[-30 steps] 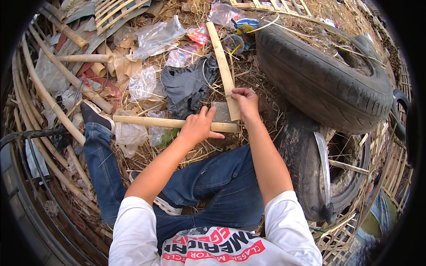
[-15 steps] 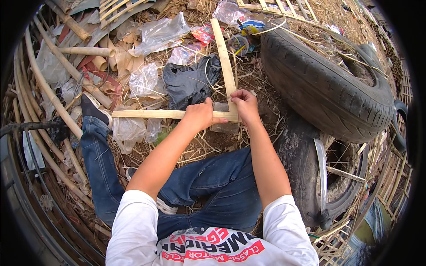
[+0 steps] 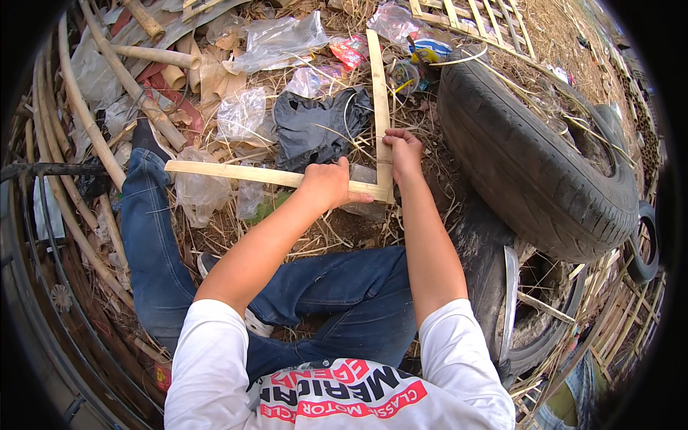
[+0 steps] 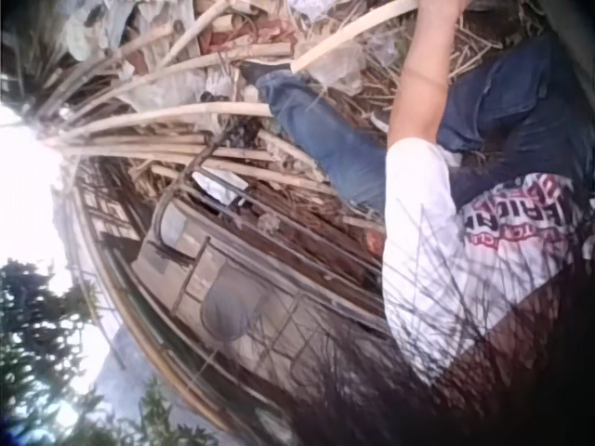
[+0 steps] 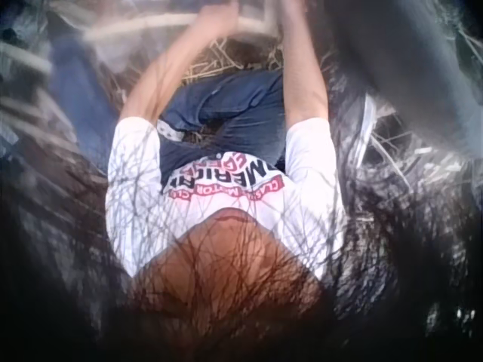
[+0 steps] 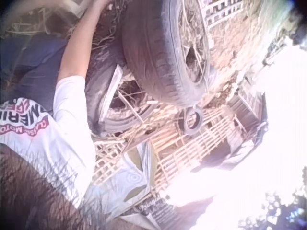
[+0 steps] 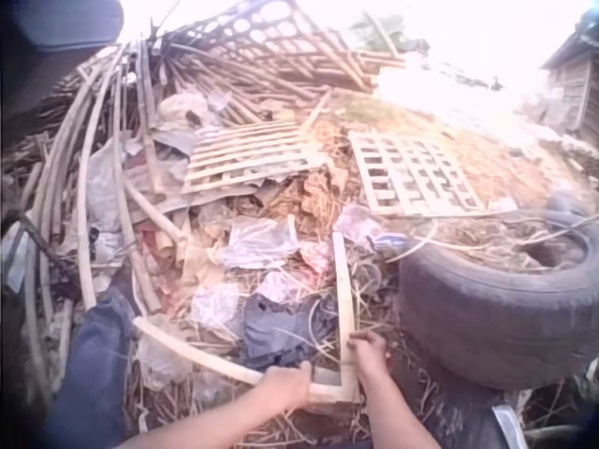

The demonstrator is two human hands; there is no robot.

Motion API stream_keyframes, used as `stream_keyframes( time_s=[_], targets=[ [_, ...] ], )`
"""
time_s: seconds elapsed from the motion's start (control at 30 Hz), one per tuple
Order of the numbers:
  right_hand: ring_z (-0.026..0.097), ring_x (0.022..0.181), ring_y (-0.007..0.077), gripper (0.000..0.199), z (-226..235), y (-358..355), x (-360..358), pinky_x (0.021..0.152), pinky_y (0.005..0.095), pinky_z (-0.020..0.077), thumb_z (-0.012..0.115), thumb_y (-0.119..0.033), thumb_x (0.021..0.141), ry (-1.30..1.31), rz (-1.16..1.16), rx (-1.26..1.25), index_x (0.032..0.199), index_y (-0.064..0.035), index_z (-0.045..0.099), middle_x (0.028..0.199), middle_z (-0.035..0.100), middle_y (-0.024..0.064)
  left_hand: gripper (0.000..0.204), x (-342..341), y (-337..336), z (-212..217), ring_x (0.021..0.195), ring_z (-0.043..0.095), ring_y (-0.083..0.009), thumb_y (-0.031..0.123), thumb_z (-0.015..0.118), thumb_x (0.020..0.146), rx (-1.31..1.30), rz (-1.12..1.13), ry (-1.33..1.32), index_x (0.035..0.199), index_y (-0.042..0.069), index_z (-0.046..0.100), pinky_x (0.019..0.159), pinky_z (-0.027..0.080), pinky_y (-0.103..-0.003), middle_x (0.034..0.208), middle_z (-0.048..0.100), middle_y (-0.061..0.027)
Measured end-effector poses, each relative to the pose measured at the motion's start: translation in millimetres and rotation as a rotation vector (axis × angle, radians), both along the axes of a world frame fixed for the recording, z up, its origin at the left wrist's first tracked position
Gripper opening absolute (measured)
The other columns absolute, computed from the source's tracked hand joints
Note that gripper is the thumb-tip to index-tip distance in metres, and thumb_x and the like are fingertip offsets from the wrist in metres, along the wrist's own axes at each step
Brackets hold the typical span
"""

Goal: The person constructs a rectangular frame using bamboo strips by cutting, positioning, and hammering nails into the joints while sitting on the ground.

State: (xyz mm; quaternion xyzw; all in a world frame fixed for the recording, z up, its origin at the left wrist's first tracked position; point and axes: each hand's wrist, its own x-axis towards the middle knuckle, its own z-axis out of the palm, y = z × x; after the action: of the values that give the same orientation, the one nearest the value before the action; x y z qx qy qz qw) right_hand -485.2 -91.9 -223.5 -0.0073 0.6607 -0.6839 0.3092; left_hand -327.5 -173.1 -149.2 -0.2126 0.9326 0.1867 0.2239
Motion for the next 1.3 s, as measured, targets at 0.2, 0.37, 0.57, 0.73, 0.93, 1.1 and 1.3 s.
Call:
stream_keyframes(
  time_s=[0.2, 0.37, 0.57, 0.73, 0.93, 1.1, 1.3],
  targets=[
    [0.059, 0.073, 0.0113, 0.011, 1.0, -1.0, 20.9, 0.069, 0.0234, 0.0465, 0.060, 0.005, 0.078, 0.109, -0.187, -0.057, 0.084, -0.0002, 0.066, 0.079, 0.064, 0.0043, 0.092, 3.4, -2.8, 0.9, 0.078, 0.068, -0.0345, 0.078, 0.058, 0.068, -0.059, -0.027, -0.011, 0.103, -0.007, 0.049, 0.071, 0.053, -0.042, 0.078, 0.067, -0.0207],
    [0.055, 0.070, 0.0086, 0.009, 4.0, 0.0, 26.5, 0.065, 0.0224, 0.0441, 0.061, 0.005, 0.079, 0.117, -0.175, -0.067, 0.084, -0.0010, 0.066, 0.077, 0.062, 0.0015, 0.090, 9.5, -4.8, -15.0, 0.070, 0.069, -0.0311, 0.081, 0.059, 0.064, -0.100, -0.062, 0.080, 0.096, -0.003, 0.049, 0.065, 0.054, -0.040, 0.072, 0.067, -0.0171],
    [0.057, 0.073, 0.0104, 0.009, 2.2, -0.2, 35.5, 0.070, 0.0233, 0.0461, 0.062, 0.005, 0.079, 0.181, -0.293, -0.060, 0.084, -0.0010, 0.066, 0.079, 0.064, 0.0028, 0.087, 11.5, -0.3, -8.3, 0.073, 0.067, -0.0365, 0.074, 0.063, 0.067, -0.054, -0.066, 0.104, 0.101, -0.006, 0.048, 0.066, 0.053, -0.044, 0.073, 0.066, -0.0203],
    [0.055, 0.070, 0.0084, 0.008, 2.5, 3.7, 40.3, 0.066, 0.0225, 0.0438, 0.062, 0.004, 0.080, 0.229, -0.324, -0.010, 0.084, -0.0016, 0.066, 0.078, 0.063, 0.0013, 0.090, 10.1, 1.2, -21.4, 0.073, 0.069, -0.0322, 0.079, 0.062, 0.064, -0.096, -0.064, 0.079, 0.100, -0.004, 0.050, 0.066, 0.055, -0.041, 0.075, 0.068, -0.0178],
    [0.055, 0.069, 0.0085, 0.008, -10.1, 9.0, 32.6, 0.064, 0.0236, 0.0437, 0.060, 0.003, 0.081, 0.250, -0.357, 0.023, 0.083, -0.0024, 0.066, 0.076, 0.063, 0.0014, 0.093, 7.4, 1.4, -22.8, 0.077, 0.069, -0.0330, 0.078, 0.063, 0.064, -0.063, -0.065, 0.068, 0.103, -0.005, 0.050, 0.069, 0.055, -0.041, 0.079, 0.068, -0.0193],
    [0.055, 0.070, 0.0078, 0.008, -0.3, 5.0, 35.6, 0.066, 0.0218, 0.0440, 0.061, 0.004, 0.081, 0.243, -0.338, 0.014, 0.083, -0.0018, 0.065, 0.076, 0.063, 0.0005, 0.091, 9.3, 0.4, -17.6, 0.080, 0.068, -0.0363, 0.076, 0.063, 0.066, -0.030, -0.055, 0.066, 0.103, -0.006, 0.048, 0.070, 0.054, -0.043, 0.082, 0.067, -0.0220],
    [0.055, 0.067, 0.0075, 0.006, -6.5, -6.7, 31.2, 0.064, 0.0221, 0.0448, 0.062, 0.003, 0.081, 0.335, -0.285, 0.010, 0.082, -0.0018, 0.065, 0.075, 0.062, 0.0003, 0.092, 9.0, -1.8, -15.4, 0.081, 0.068, -0.0353, 0.077, 0.062, 0.066, -0.039, -0.050, 0.057, 0.104, -0.005, 0.049, 0.070, 0.054, -0.043, 0.083, 0.068, -0.0209]
  ],
)
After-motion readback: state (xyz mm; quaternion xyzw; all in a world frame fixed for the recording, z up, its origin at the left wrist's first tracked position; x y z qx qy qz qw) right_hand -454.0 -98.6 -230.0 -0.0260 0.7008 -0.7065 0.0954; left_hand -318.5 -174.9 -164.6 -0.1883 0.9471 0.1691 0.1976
